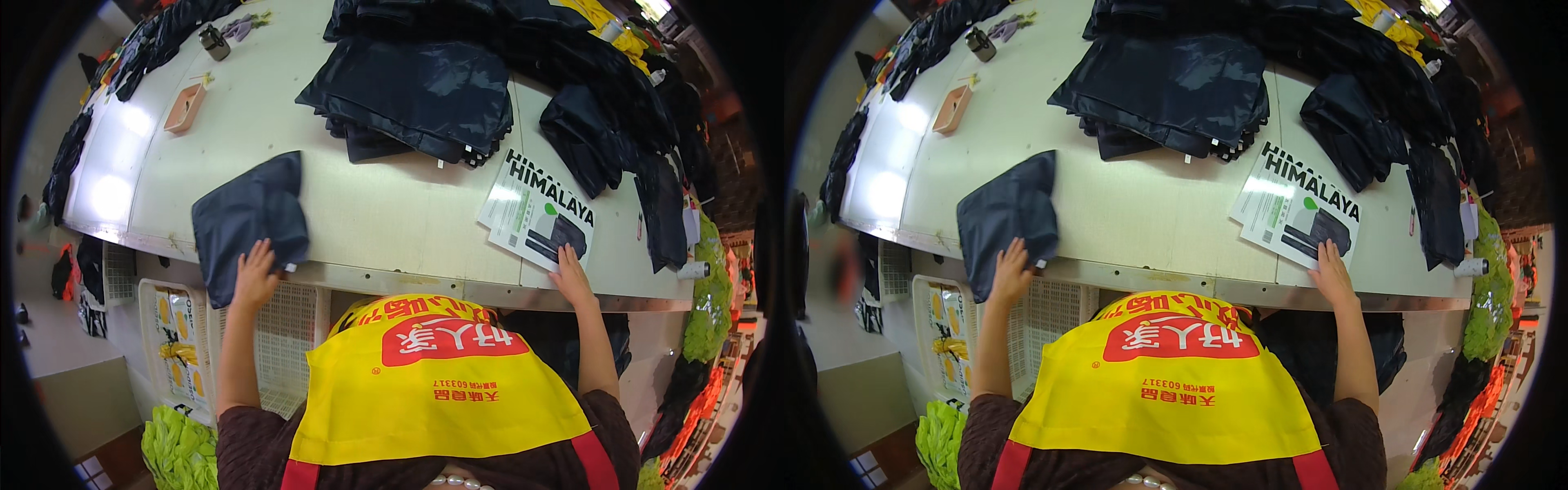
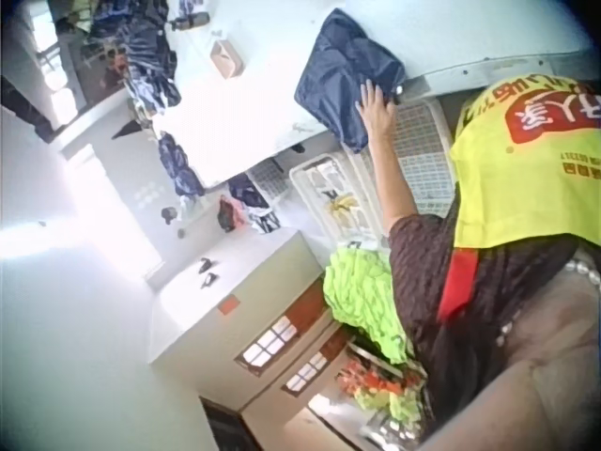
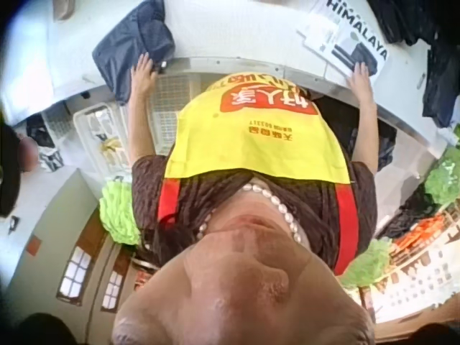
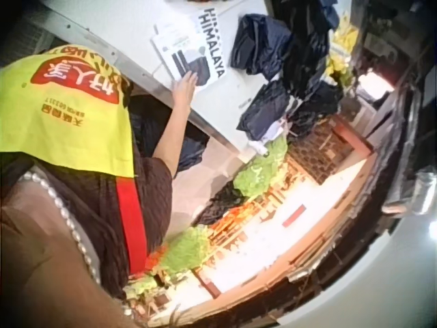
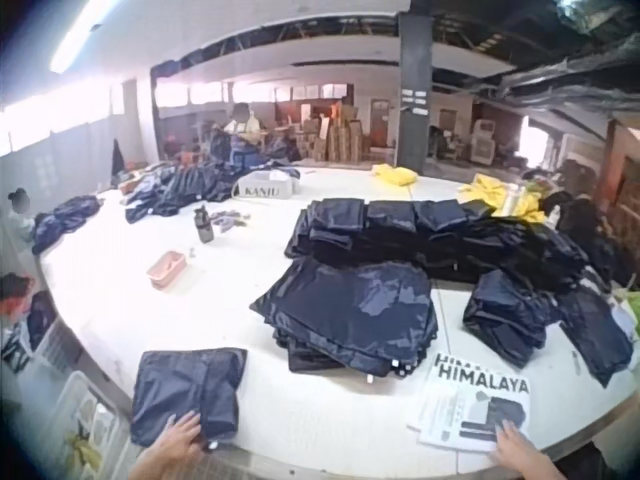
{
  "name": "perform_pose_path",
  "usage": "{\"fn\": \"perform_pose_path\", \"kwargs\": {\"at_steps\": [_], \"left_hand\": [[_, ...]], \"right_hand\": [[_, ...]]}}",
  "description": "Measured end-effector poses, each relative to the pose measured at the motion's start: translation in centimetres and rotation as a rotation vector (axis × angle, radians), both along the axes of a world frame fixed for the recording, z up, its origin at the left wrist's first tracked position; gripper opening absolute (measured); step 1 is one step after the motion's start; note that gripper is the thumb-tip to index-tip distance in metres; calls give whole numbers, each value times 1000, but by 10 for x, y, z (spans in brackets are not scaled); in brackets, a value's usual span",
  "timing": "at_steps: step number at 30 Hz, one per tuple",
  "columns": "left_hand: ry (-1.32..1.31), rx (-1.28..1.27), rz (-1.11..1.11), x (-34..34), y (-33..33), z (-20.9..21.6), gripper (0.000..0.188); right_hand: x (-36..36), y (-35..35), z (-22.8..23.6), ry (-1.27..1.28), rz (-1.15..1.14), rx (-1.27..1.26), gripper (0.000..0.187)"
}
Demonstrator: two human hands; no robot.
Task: The person writes on small white labels attached to black plastic bags using a pen. They then stack the labeled bags and place a paper insert into each bag. The person folds the bags and stacks them on the table.
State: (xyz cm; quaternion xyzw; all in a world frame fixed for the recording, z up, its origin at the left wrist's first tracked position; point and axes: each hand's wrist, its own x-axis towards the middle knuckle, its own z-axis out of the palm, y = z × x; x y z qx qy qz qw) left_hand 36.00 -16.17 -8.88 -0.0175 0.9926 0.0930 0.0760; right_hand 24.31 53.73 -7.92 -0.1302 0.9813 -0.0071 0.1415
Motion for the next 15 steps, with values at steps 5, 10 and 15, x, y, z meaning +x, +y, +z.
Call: {"fn": "perform_pose_path", "kwargs": {"at_steps": [5, 10, 15], "left_hand": [[-8, -123, -9, -60, -73, 14, 60], [-593, -411, 445, -166, -16, 75, 47], [476, 103, -102, -255, 153, 84, 34]], "right_hand": [[-15, -1, 16, 16, 4, -167, 26], [-13, -5, 16, 155, -48, -106, 10], [6, -4, -4, 382, -42, -204, 11]]}}
